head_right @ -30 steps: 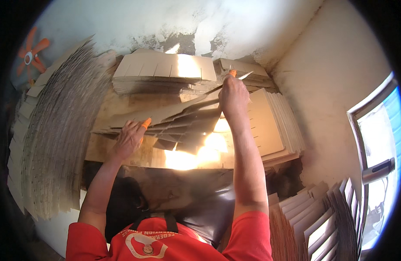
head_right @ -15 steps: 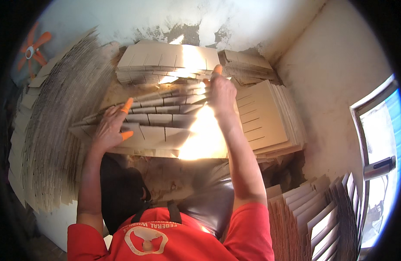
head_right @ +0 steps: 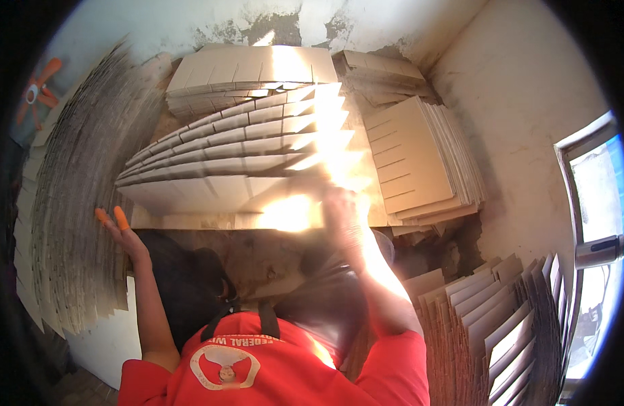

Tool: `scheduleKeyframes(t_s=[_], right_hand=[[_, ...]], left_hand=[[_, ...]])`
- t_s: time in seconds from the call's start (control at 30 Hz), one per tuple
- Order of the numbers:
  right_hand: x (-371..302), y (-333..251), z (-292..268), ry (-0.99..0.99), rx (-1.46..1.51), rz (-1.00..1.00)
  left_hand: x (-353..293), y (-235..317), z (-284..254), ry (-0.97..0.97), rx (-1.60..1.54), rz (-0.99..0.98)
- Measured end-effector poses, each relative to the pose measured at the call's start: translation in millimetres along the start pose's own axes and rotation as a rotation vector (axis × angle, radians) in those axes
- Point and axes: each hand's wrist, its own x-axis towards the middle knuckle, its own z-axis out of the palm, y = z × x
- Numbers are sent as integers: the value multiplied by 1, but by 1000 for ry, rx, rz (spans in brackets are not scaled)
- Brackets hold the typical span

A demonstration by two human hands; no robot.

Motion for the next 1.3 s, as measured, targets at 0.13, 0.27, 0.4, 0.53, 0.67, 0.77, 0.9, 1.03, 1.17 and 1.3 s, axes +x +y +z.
scheduleKeyframes(t_s=[0.13,0.27,0.4,0.53,0.67,0.77,0.9,1.03,1.17,1.3], right_hand=[[-9,46,-8,36,-104,119],[-1,85,1,111,-79,151],[-5,114,8,69,-5,175],[-11,118,23,151,64,146],[-9,120,25,258,4,37],[-9,118,20,74,112,178],[3,138,6,3,720,257],[2,189,25,357,217,474],[-7,250,67,121,-252,605],[-7,277,90,42,-244,600]], left_hand=[[12,-50,18,-72,-293,-385],[16,-64,43,-173,-487,-450],[12,-25,76,-254,-582,-574],[27,-31,95,-348,-674,-510],[42,-31,108,-319,-714,-551],[50,-26,124,-328,-814,-540],[64,-27,132,-359,-885,-518],[76,-26,135,-437,-879,-553],[89,-30,143,-468,-814,-632],[112,-36,132,-509,-796,-592]])
